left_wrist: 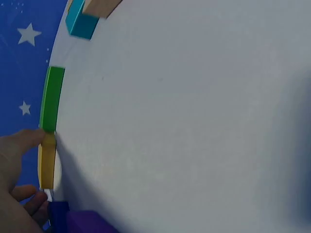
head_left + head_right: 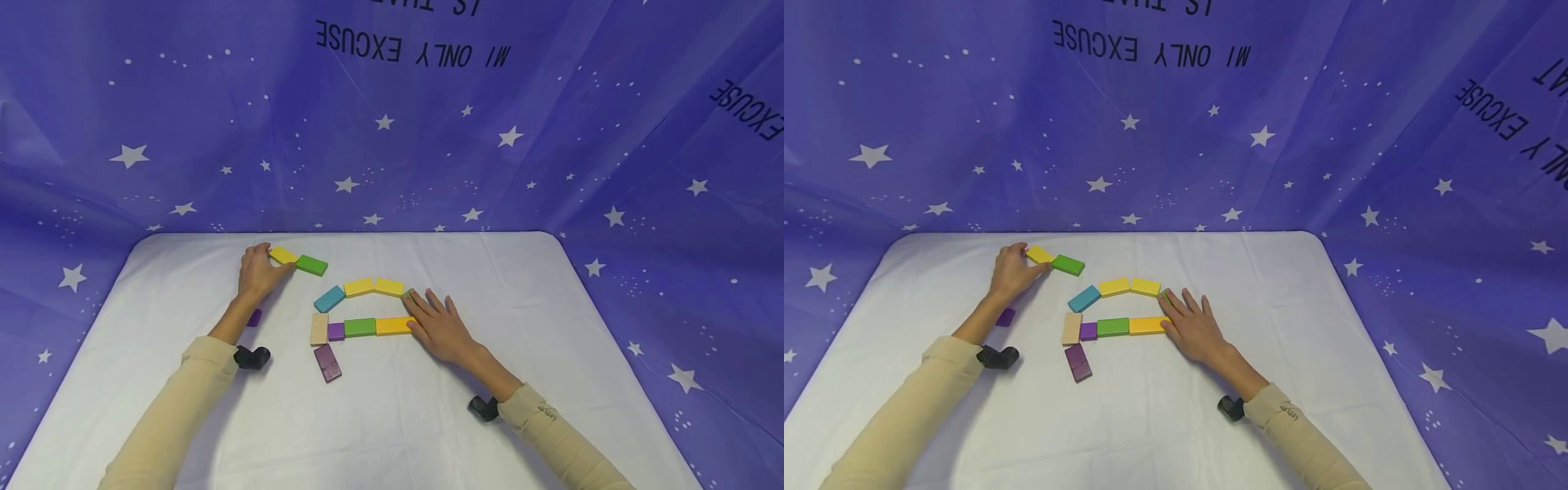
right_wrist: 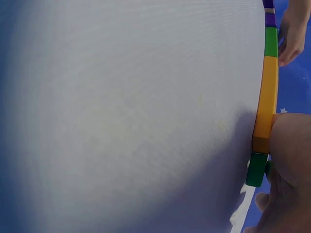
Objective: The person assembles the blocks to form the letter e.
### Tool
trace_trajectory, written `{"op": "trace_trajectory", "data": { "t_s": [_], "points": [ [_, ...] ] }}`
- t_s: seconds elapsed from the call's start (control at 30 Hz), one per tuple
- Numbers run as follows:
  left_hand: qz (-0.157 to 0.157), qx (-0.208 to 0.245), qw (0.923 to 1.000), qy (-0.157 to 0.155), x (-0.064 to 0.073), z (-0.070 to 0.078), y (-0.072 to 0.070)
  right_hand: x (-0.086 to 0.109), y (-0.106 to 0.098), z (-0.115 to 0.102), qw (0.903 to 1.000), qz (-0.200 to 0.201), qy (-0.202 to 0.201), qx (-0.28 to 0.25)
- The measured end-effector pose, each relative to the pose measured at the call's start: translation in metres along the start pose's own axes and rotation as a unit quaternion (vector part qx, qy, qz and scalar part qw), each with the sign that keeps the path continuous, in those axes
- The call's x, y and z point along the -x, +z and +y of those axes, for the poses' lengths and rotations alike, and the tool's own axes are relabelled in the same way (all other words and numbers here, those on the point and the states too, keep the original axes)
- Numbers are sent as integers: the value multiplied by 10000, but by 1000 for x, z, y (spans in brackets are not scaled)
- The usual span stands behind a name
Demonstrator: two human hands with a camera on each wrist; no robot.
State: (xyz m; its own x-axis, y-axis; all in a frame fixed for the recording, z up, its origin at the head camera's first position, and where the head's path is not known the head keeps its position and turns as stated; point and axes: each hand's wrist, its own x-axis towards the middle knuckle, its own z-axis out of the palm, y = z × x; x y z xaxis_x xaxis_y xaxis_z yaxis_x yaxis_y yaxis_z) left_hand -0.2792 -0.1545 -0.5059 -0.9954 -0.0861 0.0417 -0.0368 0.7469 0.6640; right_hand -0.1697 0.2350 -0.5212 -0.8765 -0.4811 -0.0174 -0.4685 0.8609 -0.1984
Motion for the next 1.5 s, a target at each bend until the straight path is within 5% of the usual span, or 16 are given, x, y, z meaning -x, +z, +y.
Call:
{"op": "trace_trajectory", "data": {
  "t_s": [0.4,0.73,0.93,1.2,1.5],
  "points": [
    [-767,-514,9953,282,-7,-8,-12,1,-2,-1,10000,-12,9,24],
    [-1212,-465,9827,1322,-13,-12,-18,1,-1,-1,10000,17,-10,23],
    [-1218,-643,9749,1749,-17,-17,-21,2,-2,-1,10000,16,-12,-5],
    [-1028,-527,9770,1792,-13,-16,-26,1,-3,-1,10000,36,-58,56],
    [-801,-250,9735,2126,18,1,-34,1,-4,-2,10000,3,-28,40]
  ]
}}
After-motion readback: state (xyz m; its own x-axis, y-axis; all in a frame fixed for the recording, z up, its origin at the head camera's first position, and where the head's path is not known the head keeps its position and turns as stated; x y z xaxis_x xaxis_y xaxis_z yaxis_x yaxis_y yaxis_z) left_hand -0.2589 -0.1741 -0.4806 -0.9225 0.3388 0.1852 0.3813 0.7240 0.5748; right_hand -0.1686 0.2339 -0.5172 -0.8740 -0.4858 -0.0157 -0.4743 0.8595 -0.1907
